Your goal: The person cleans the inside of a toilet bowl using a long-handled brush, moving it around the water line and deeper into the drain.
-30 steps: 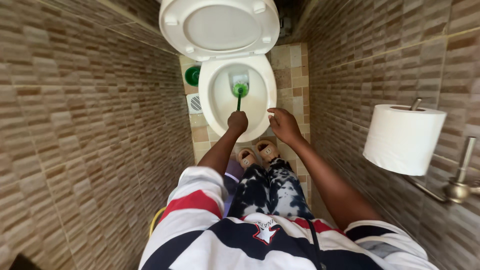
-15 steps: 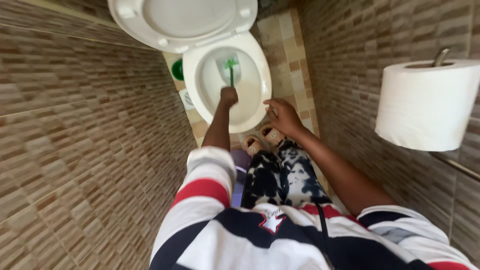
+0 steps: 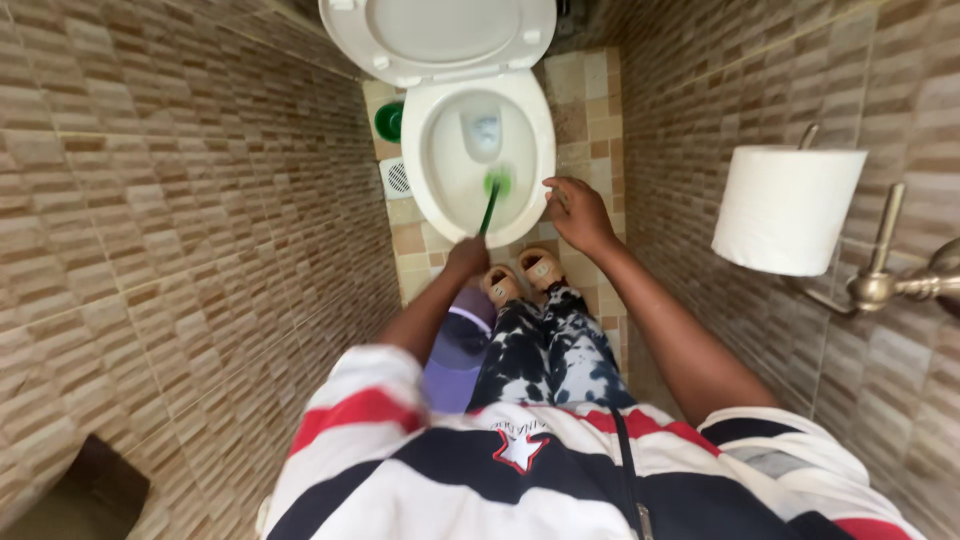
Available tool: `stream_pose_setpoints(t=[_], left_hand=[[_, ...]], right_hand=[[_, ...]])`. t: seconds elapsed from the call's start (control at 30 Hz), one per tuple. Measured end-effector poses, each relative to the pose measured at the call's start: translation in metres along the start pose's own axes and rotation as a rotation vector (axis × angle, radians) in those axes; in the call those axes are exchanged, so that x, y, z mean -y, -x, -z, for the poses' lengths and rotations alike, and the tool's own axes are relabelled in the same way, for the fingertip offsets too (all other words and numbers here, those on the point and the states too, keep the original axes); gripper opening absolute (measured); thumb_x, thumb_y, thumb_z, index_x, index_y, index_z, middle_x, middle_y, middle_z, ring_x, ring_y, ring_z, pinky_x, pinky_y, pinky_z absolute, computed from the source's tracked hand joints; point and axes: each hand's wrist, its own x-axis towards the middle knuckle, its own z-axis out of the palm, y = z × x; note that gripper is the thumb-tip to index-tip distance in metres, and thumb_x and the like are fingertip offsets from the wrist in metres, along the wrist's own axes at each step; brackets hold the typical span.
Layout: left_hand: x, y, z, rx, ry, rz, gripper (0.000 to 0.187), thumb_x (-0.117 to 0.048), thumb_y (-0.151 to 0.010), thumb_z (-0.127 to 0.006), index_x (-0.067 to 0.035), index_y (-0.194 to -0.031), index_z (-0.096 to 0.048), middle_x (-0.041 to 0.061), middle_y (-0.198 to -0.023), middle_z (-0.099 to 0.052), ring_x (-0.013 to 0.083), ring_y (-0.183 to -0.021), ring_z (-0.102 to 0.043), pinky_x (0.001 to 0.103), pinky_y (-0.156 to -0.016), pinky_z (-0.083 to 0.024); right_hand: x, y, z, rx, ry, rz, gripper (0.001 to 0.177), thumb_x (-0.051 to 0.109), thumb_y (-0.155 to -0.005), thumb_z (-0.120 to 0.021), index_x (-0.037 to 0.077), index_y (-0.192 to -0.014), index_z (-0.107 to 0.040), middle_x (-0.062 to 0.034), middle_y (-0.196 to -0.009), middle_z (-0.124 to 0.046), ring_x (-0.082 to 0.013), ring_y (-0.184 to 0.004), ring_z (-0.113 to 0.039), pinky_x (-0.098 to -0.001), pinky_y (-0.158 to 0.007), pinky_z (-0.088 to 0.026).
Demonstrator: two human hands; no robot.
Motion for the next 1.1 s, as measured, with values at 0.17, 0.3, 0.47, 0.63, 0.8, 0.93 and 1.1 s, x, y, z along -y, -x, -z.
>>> stream_pose_setpoints(t=[0.17, 0.3, 0.47, 0.63, 0.8, 0.93, 1.1], left_hand=[[-0.032, -0.025, -0.005, 0.039, -0.032, -0.098, 0.048, -0.017, -0.083, -0.072, 0.005, -0.124, -0.064, 0.029, -0.108, -0.074, 0.0425, -0.106, -0.072, 0.046, -0.092, -0.06], [0.044, 0.056, 0.002, 0.171, -0.145, 0.002, 0.08, -0.005, -0.076, -0.069, -0.008, -0.151, -0.042, 0.026, -0.113, -0.069, 0.0415, -0.107, -0.068, 0.049, -0.089, -0.057], [0.025, 0.003, 0.034, 0.202, -0.135, -0.045, 0.067, -0.012, -0.08, -0.071, -0.003, -0.143, -0.05, 0.025, -0.108, -0.072, 0.0393, -0.096, -0.072, 0.049, -0.082, -0.059], [-0.018, -0.027, 0.047, 0.114, 0.108, -0.163, 0.074, -0.008, -0.082, -0.06, 0.001, -0.152, -0.038, 0.03, -0.098, -0.072, 0.041, -0.085, -0.075, 0.049, -0.072, -0.062], [0.07, 0.057, 0.027, 0.224, -0.196, -0.263, 0.098, -0.006, -0.07, -0.069, -0.013, -0.158, -0.027, 0.03, -0.116, -0.067, 0.0453, -0.108, -0.065, 0.051, -0.09, -0.055], [0.056, 0.019, 0.035, 0.123, -0.114, -0.323, 0.087, -0.008, -0.075, -0.066, -0.005, -0.156, -0.032, 0.031, -0.111, -0.069, 0.0463, -0.104, -0.067, 0.052, -0.089, -0.055], [-0.004, -0.039, 0.048, 0.01, 0.088, -0.369, 0.089, -0.01, -0.077, -0.065, 0.001, -0.157, -0.028, 0.032, -0.105, -0.07, 0.0471, -0.099, -0.067, 0.052, -0.085, -0.056]], right_hand=[[-0.01, 0.017, -0.019, 0.016, 0.061, 0.048, 0.027, 0.012, -0.098, -0.064, 0.002, -0.123, -0.069, -0.0215, -0.122, -0.07, -0.0368, -0.113, -0.066, -0.043, -0.098, -0.052], [-0.004, 0.013, -0.007, 0.047, 0.094, 0.036, 0.026, 0.014, -0.098, -0.064, 0.003, -0.122, -0.069, -0.0212, -0.122, -0.07, -0.0371, -0.113, -0.066, -0.0433, -0.097, -0.051], [-0.005, 0.007, 0.008, -0.023, 0.041, 0.05, 0.03, 0.012, -0.1, -0.063, 0.0, -0.127, -0.067, -0.0219, -0.127, -0.068, -0.0346, -0.115, -0.066, -0.0419, -0.097, -0.052], [-0.013, 0.005, -0.001, 0.0, -0.013, -0.051, 0.029, 0.013, -0.101, -0.063, 0.001, -0.127, -0.066, -0.0192, -0.128, -0.068, -0.0309, -0.114, -0.068, -0.039, -0.094, -0.055], [-0.023, -0.007, 0.005, -0.04, -0.028, -0.045, 0.032, 0.01, -0.098, -0.062, 0.002, -0.129, -0.066, -0.0183, -0.127, -0.069, -0.03, -0.115, -0.068, -0.0399, -0.095, -0.054], [-0.026, -0.021, 0.001, -0.081, -0.013, -0.037, 0.029, 0.015, -0.103, -0.062, 0.003, -0.128, -0.068, -0.0161, -0.125, -0.072, -0.0278, -0.112, -0.071, -0.0387, -0.095, -0.056], [-0.024, -0.023, -0.009, -0.047, -0.063, -0.1, 0.031, 0.014, -0.1, -0.063, 0.002, -0.129, -0.067, -0.017, -0.125, -0.07, -0.0272, -0.111, -0.07, -0.0391, -0.093, -0.056]])
